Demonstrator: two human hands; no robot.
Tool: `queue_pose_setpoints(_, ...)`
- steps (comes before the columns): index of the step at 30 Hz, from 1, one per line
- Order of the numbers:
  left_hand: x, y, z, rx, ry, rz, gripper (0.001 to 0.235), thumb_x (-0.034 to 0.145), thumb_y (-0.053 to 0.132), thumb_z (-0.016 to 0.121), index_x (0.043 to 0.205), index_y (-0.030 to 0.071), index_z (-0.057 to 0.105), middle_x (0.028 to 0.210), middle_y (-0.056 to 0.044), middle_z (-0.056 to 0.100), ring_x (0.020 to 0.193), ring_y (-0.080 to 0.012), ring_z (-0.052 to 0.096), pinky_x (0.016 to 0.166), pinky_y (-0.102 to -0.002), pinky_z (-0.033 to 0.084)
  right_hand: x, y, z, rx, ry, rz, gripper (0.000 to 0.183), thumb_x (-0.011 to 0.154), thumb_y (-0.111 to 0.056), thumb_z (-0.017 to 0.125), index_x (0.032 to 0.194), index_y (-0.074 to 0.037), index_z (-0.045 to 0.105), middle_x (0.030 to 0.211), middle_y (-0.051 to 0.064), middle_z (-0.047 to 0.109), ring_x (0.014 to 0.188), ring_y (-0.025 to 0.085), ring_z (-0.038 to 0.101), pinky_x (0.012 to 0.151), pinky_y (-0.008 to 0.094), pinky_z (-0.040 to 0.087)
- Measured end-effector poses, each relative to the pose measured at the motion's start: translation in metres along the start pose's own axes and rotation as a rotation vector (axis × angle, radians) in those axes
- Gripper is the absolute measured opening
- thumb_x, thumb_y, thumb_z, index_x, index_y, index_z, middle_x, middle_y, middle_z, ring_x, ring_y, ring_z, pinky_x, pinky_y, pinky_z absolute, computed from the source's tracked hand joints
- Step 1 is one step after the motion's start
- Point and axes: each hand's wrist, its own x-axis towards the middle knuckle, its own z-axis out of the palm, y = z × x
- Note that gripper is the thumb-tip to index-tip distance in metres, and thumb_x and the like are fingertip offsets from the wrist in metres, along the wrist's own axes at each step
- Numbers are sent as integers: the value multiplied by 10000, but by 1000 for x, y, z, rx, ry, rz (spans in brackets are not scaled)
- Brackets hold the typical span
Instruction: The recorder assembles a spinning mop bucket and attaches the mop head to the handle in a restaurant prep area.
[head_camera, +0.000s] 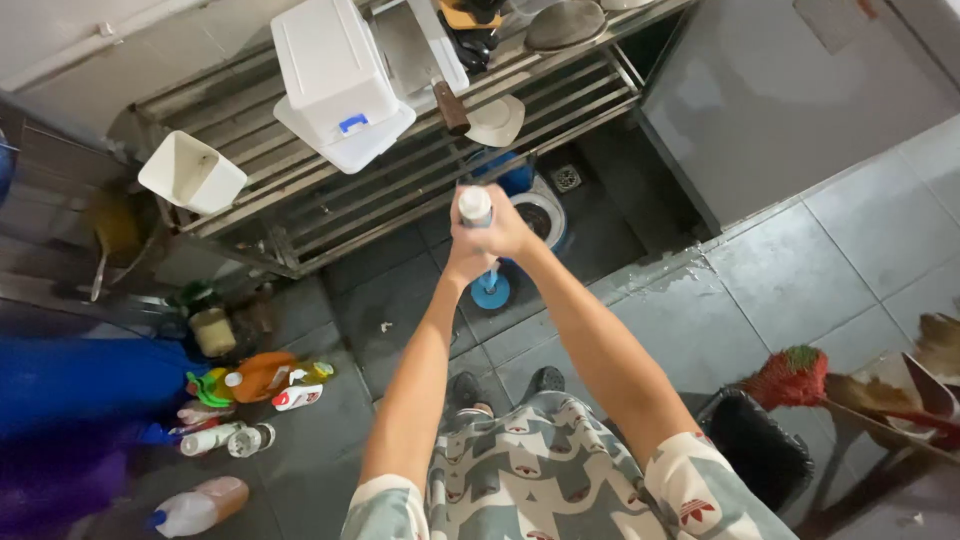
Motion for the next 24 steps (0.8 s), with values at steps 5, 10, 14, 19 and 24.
queue_pose_setpoints(5,8,23,11,-61,57,32,822,840,101,725,1562,73,333,1442,-99,505,1371,-230,512,1222,-381,398,-5,5,-1,28,49,5,166,709,-88,729,794,-21,604,735,14,605,709,98,568,671,280,481)
queue_pose_setpoints(10,58,139,27,-83,53,93,836,808,63,681,1568,59,333,1459,-116,471,1407,-237,476,1240,-379,358,12,-71,-23,-81,76,-76,131,715,-69,711,773,-29,600,728,16,613,700,121,579,680,288,482)
queue_pose_setpoints(14,53,145,19,-2,35,4,741,789,82,728,1460,30,419,1377,-126,552,1320,-231,545,1134,-366,418,14,-88,-22,26,56,-87,119,748,-34,718,812,-24,617,754,17,619,716,129,594,681,289,482)
queue_pose_setpoints(19,15,44,-4,155,-50,-386,422,780,160,802,1161,17,691,1096,-117,749,1069,-209,717,930,-374,556,1,-8,-14,136,8,51,139,762,-27,738,821,-31,612,730,6,613,672,111,607,628,275,482)
queue_pose_setpoints(24,24,74,-15,49,-147,-155,641,745,136,803,1325,49,544,1285,-111,605,1235,-218,584,1046,-378,466,0,-18,-5,83,-37,83,97,762,-14,713,826,-22,640,745,13,629,694,106,609,640,278,484)
